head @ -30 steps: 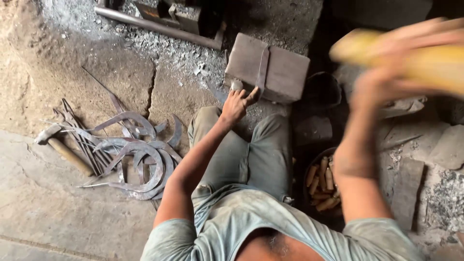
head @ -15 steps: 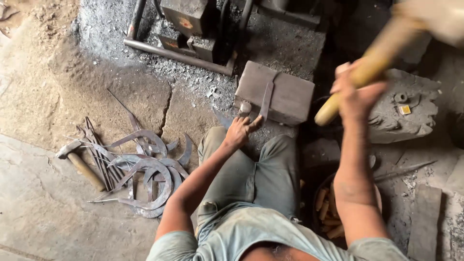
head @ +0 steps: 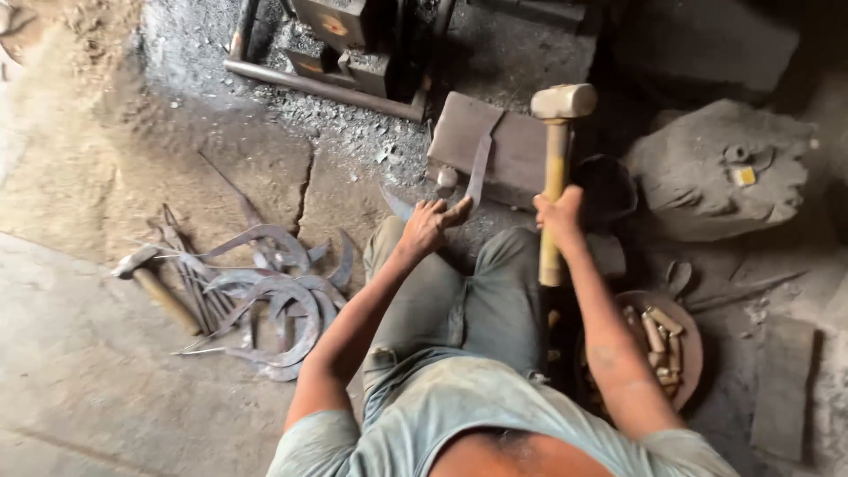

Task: Forging a metal sickle blade using a hammer and anvil.

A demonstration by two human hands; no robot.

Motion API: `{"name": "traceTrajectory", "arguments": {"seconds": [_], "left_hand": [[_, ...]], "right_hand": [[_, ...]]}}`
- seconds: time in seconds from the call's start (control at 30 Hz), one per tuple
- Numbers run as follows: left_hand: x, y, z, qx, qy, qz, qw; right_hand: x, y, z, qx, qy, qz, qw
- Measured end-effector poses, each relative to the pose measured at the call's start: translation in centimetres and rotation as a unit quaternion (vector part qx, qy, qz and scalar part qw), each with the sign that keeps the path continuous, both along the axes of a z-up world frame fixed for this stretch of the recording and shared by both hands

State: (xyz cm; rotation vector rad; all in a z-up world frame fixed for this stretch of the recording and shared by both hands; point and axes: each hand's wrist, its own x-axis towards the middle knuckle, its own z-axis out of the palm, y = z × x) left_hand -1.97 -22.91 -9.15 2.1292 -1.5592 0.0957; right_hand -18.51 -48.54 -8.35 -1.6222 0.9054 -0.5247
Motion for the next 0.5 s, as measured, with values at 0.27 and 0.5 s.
{"name": "traceTrajectory", "arguments": {"seconds": [0.27, 0.5], "left_hand": [[1.9, -0.9, -0.4, -0.177, 0.214, 0.061, 0.959], [6.5, 1.4, -5.5, -0.149, 0.133, 0.113, 0.973]], "right_hand": [[-1.4, -0.7, -2.7, -0.111, 0.198, 0.022, 0.974], [0.7, 0.8, -4.8, 0.066, 0.016, 0.138, 0.988]]}}
